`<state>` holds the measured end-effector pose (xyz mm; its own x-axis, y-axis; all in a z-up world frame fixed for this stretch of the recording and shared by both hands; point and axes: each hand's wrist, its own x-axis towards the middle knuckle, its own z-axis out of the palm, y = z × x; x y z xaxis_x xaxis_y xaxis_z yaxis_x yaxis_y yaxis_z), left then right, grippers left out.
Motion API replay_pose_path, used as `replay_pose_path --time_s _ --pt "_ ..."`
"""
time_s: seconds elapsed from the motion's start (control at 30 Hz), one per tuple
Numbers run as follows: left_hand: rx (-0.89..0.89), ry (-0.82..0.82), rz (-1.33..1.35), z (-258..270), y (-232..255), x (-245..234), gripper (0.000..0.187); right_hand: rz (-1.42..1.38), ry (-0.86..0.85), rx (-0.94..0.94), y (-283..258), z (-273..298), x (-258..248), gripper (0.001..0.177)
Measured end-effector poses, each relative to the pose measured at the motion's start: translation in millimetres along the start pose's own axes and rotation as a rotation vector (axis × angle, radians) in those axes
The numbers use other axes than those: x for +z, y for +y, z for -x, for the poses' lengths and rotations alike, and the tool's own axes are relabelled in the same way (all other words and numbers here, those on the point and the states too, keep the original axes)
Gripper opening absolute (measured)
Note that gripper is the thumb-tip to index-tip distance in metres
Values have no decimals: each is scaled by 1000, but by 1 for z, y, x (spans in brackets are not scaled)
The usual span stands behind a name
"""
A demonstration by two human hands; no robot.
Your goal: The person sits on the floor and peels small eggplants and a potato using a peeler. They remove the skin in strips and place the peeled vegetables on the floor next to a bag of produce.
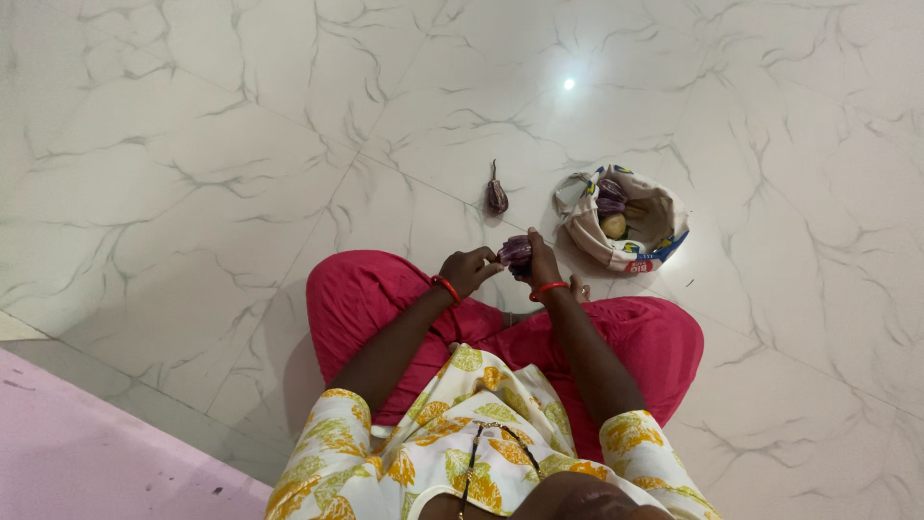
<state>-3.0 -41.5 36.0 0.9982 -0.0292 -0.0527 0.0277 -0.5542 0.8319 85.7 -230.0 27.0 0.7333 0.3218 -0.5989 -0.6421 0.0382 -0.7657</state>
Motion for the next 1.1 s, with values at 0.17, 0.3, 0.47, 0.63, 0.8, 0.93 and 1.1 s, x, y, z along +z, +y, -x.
replay_pose_path --time_s 0.17,0.3,0.47,0.63,0.8,0.93,1.1 --pt "255 200 -477 -1 -12 14 34 138 30 -113 7 -12 -8 65" --pt "316 239 -746 -4 -25 24 35 193 69 -182 7 -10 -6 68" --pt "201 194 -628 -4 -24 29 30 251 117 -502 -1 9 6 47" --pt "-176 -68 298 -4 -26 24 41 479 153 -822 -14 31 21 32" --pt "-252 -189 810 -10 -48 29 45 825 124 -1156 -26 52 30 36" --pt "-233 -169 911 -12 -62 32 45 992 92 -1315 -26 57 36 33" --pt "-246 -132 1008 -18 -78 43 27 1152 66 -1467 -13 63 46 28"
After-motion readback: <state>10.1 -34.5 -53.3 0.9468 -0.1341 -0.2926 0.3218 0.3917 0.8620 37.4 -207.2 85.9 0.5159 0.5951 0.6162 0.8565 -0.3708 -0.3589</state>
